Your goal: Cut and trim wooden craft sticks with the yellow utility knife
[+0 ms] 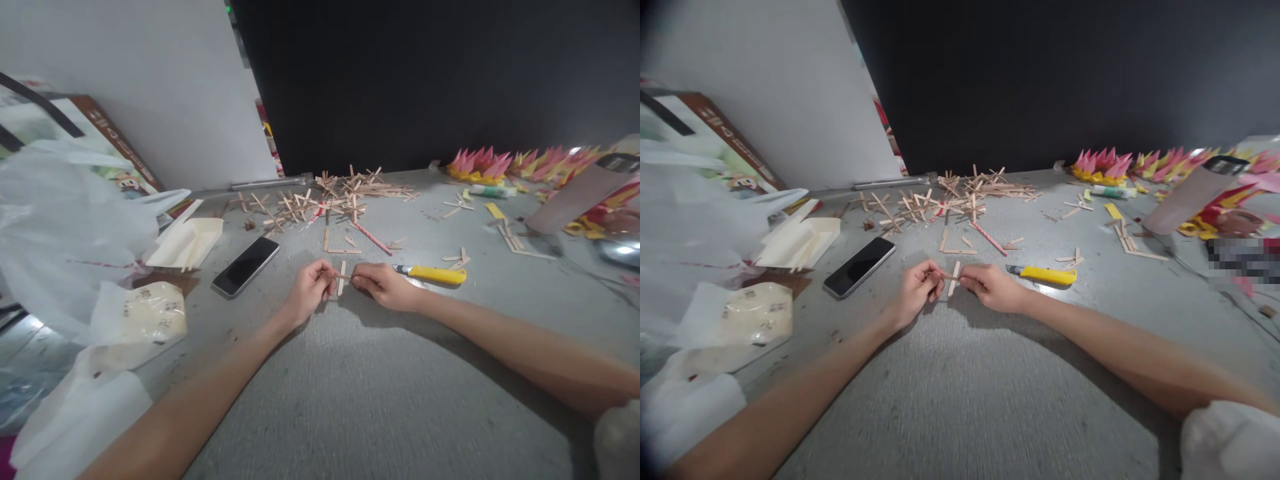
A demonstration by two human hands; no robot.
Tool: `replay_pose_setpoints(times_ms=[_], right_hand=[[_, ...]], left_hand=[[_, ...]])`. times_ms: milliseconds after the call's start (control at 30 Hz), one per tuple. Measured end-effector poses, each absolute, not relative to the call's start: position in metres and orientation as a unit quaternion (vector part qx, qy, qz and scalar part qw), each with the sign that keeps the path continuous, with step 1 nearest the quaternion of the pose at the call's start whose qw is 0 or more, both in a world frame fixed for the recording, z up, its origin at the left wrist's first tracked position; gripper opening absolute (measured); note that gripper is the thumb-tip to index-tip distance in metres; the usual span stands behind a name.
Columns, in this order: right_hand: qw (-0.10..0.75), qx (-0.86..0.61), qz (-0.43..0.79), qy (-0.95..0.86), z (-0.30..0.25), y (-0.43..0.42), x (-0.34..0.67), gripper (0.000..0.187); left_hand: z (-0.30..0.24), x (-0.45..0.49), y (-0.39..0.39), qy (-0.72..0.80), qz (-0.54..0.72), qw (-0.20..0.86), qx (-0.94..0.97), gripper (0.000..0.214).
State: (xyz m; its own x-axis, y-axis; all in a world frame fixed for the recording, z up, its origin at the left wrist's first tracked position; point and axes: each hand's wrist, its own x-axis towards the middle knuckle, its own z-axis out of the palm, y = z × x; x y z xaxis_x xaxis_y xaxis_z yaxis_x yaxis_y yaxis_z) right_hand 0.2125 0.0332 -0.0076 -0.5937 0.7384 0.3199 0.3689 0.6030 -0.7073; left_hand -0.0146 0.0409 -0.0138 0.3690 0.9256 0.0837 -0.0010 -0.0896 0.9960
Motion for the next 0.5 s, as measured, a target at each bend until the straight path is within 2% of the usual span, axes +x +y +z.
replay_pose_setpoints(times_ms=[100,200,300,333,433,500], right_hand=[[0.313,-0.345,0.277,-0.840,-0.007,0.035,0.214,0.031],[0.305,-0.428,0.219,-0.822,-0.004,0.042,0.218,0.032],[0.273,-0.509,0.183,-0.795,0.000,0.049,0.222,0.036],[0.262,-0.519,0.182,-0.793,0.000,0.050,0.223,0.037],[0.222,-0.517,0.195,-0.803,0.003,0.049,0.223,0.043],[0.183,-0.495,0.216,-0.821,0.006,0.048,0.223,0.049]], left_hand=[[-0.010,-0.010,0.036,0.395,0.416,0.519,0.634,0.036],[-0.009,-0.005,0.029,0.411,0.442,0.409,0.684,0.025],[-0.010,-0.004,0.023,0.411,0.475,0.261,0.734,0.047],[-0.010,-0.005,0.022,0.403,0.466,0.224,0.755,0.046],[-0.009,-0.007,0.018,0.378,0.372,0.158,0.833,0.021],[-0.008,-0.006,0.015,0.381,0.309,0.136,0.861,0.018]])
